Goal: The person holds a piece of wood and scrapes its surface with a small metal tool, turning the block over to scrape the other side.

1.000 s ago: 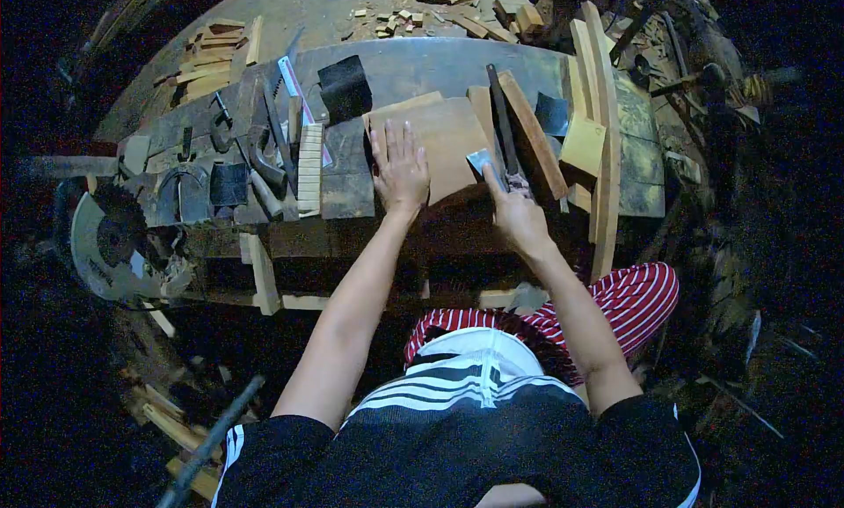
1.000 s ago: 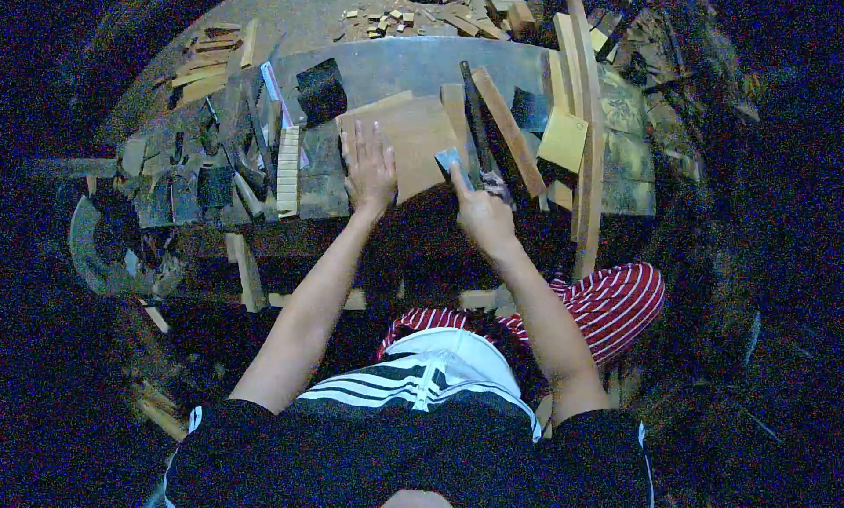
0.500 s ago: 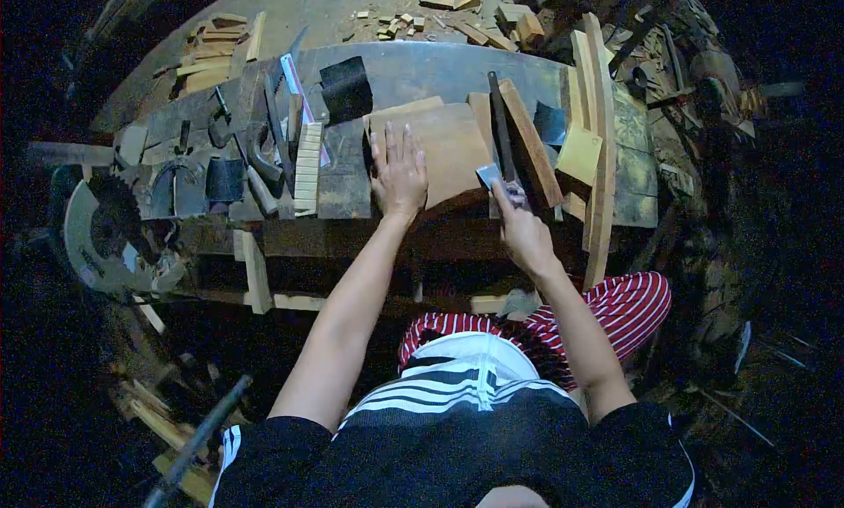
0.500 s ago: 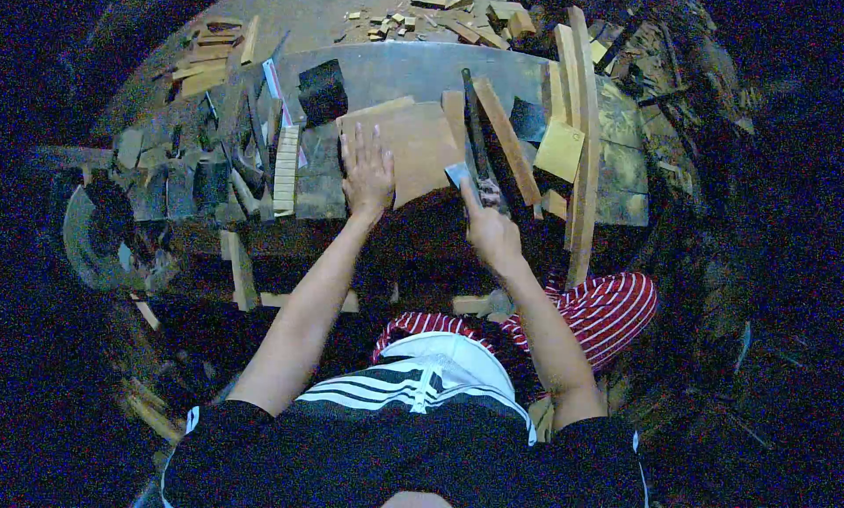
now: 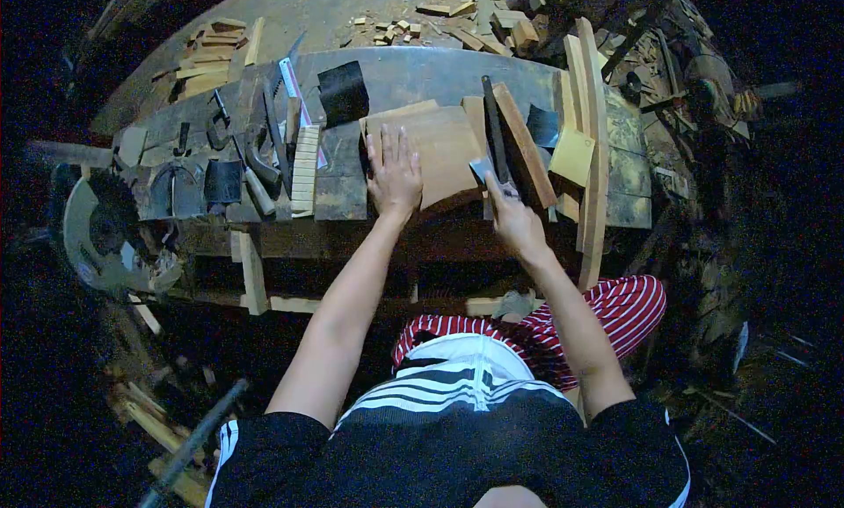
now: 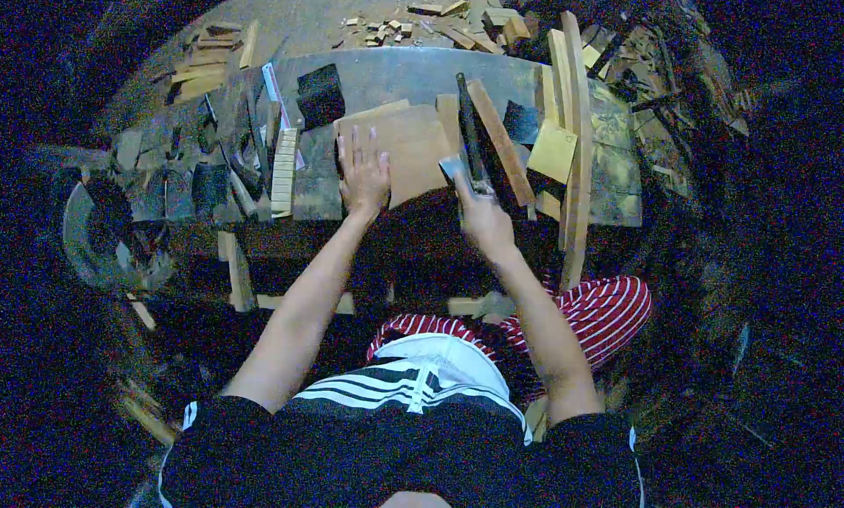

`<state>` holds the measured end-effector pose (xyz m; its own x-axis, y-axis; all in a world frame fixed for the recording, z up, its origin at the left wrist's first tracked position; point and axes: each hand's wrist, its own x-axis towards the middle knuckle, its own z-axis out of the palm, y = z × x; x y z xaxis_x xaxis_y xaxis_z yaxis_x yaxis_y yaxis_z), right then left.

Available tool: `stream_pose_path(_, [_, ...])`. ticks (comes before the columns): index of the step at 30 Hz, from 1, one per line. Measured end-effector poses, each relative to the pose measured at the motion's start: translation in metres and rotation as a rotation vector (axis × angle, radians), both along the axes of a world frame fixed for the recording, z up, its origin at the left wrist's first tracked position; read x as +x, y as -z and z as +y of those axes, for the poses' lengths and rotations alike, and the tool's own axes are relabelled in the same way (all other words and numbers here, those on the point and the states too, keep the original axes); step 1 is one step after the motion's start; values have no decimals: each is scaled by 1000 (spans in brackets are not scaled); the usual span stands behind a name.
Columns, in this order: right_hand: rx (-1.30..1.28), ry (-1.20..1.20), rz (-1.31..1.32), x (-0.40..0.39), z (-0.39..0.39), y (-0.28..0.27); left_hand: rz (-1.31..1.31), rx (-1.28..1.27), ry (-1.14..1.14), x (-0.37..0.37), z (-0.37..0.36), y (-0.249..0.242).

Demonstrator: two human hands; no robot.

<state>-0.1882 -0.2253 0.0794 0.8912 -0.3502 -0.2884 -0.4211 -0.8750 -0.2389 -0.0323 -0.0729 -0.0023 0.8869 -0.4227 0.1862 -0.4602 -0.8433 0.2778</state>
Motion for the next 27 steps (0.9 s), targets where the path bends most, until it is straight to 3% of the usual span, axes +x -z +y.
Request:
stream_pose_path(4, [-71, -33, 67, -25, 11, -12, 34, -5, 24, 0, 0, -8])
stream_pose_path(10, [9, -6, -21, 57, -8, 4, 4, -14, 33, 1, -1, 0])
stream_pose_path(13, [-40, 18, -29, 62, -5, 14, 15, -52, 41, 1, -1, 2])
stream_pose_path(15, [-36, 12, 30, 35, -1, 13, 23, -50, 39, 3, -1, 2])
stream_pose_path(17, [-75, -93, -133, 1, 6, 12, 10, -37, 14, 1, -1, 0])
stream_pose_path(20, [3, -9, 116, -4, 23, -25, 22, -45, 14, 0, -1, -6])
stream_pose_path(24, [-107, -68, -31, 48, 6, 3, -20, 18, 53, 2, -3, 0])
stream_pose_path(27, [36, -22, -57, 84, 3, 3, 4, -36, 53, 3, 0, 0])
